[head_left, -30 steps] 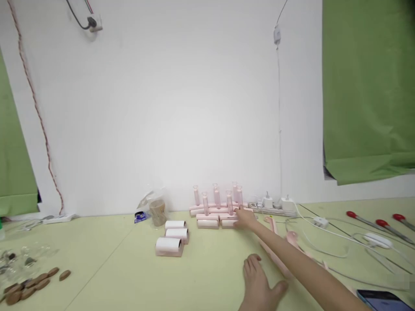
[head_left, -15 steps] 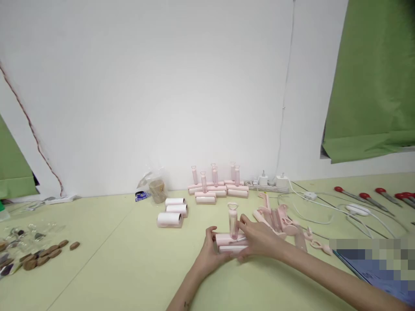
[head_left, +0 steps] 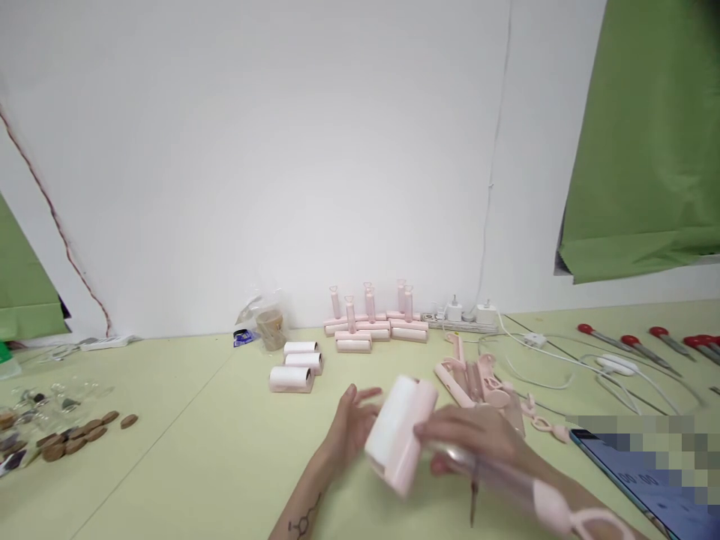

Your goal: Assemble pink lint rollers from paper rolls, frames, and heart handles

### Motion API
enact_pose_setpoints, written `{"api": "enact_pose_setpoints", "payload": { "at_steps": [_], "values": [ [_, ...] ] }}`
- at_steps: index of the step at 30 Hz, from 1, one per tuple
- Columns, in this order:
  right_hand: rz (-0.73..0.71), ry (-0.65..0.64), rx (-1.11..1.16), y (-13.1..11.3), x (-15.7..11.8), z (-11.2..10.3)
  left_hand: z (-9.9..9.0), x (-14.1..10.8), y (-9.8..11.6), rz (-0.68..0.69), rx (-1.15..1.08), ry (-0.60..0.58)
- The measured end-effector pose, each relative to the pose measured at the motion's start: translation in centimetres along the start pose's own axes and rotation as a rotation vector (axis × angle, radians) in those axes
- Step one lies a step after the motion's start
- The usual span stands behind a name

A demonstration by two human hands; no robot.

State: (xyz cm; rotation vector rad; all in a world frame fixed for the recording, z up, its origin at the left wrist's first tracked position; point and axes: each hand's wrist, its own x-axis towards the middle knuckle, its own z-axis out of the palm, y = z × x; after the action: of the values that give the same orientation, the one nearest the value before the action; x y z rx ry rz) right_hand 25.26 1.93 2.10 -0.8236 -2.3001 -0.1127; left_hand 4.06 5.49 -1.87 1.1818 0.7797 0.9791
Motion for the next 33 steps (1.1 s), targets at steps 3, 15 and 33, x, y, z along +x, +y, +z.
{"api": "enact_pose_setpoints", "payload": {
  "at_steps": [3, 15, 33],
  "values": [
    [-0.007, -0.19, -0.071, 1.2, -1.6, 1.5, 1.6, -1.0, 0.1, -0.202, -0.125, -0.16],
    [0.451, -0.191, 0.221, 0.2, -2.2, -0.2, 1.7, -0.8, -1.4, 0.099, 0.514, 0.143],
    [0.219, -0.132, -0.126, -0.7, -2.5, 2.0, 2.5, -1.3, -1.1, 0.08, 0.614, 0.043]
  ]
}}
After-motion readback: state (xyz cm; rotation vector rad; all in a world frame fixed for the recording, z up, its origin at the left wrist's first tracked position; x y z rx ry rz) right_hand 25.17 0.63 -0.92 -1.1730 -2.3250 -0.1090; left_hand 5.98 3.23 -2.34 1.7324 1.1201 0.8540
